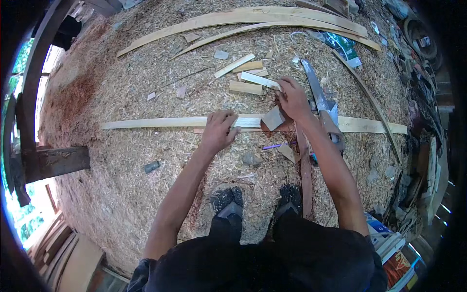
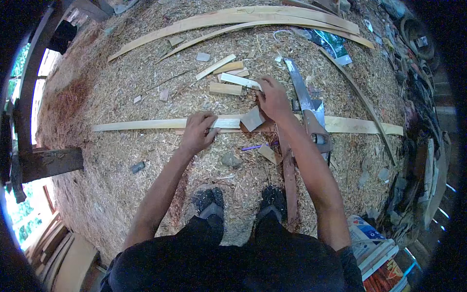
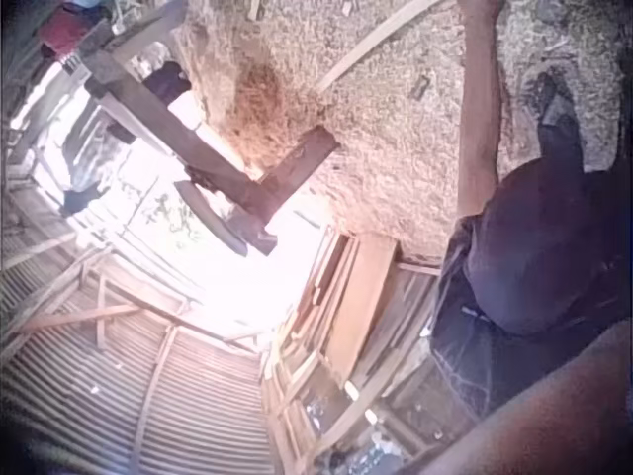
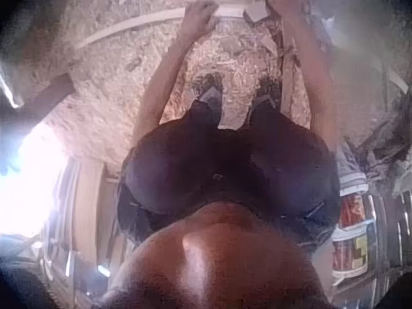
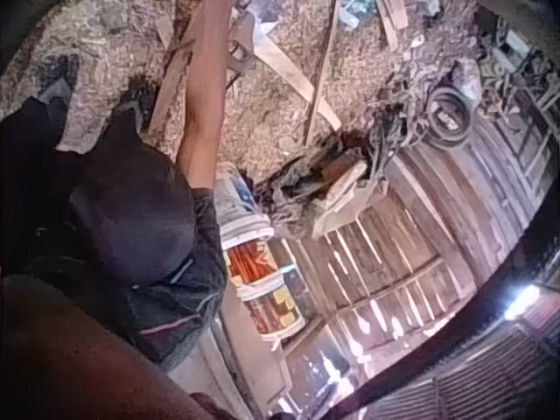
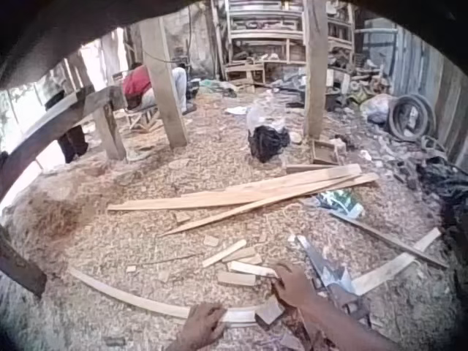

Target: Measure a wood plank with a tape measure, mark a cut line using a square and pencil, and سپس saw it with a hand saw.

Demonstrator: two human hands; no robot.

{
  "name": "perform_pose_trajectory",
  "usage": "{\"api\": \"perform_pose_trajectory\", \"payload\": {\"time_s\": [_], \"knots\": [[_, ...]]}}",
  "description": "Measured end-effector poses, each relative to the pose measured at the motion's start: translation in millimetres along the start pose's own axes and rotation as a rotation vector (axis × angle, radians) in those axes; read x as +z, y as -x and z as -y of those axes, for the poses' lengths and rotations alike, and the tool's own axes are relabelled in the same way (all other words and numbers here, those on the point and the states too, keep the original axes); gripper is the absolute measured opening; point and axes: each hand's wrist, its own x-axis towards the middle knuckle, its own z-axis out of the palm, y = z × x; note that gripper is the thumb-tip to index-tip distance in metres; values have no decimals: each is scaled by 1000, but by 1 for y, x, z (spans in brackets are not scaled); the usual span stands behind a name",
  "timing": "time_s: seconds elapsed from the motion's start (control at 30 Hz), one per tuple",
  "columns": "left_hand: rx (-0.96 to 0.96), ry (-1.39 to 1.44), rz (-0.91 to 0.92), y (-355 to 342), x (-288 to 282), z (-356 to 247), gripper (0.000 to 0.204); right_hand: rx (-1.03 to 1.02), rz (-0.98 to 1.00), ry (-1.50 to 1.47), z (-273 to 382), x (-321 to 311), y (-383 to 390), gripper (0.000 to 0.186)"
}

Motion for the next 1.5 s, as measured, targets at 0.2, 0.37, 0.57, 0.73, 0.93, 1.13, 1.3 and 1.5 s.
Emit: {"api": "perform_pose_trajectory", "payload": {"time_s": [0.2,0.37,0.57,0.73,0.93,1.13,1.3,1.5], "knots": [[21,44,-54,-5,1,-3,40,122,-178,-62,20,-31,50,30],[-77,65,-20,1,1,-2,39,139,-119,-81,50,-29,96,30],[-102,70,12,-2,3,-5,38,137,-153,-24,46,-29,91,33],[-99,59,-24,0,4,-5,38,158,-156,-48,28,-31,32,37],[-63,46,-9,-3,-3,-6,39,6,77,146,-13,-1,-5,38],[-96,48,-139,3,-13,2,39,65,77,71,-10,-4,3,36],[-210,24,-265,5,-30,12,37,5,116,-58,47,-8,14,36],[-218,-35,-390,14,-36,14,44,-102,207,116,95,27,49,38]]}}
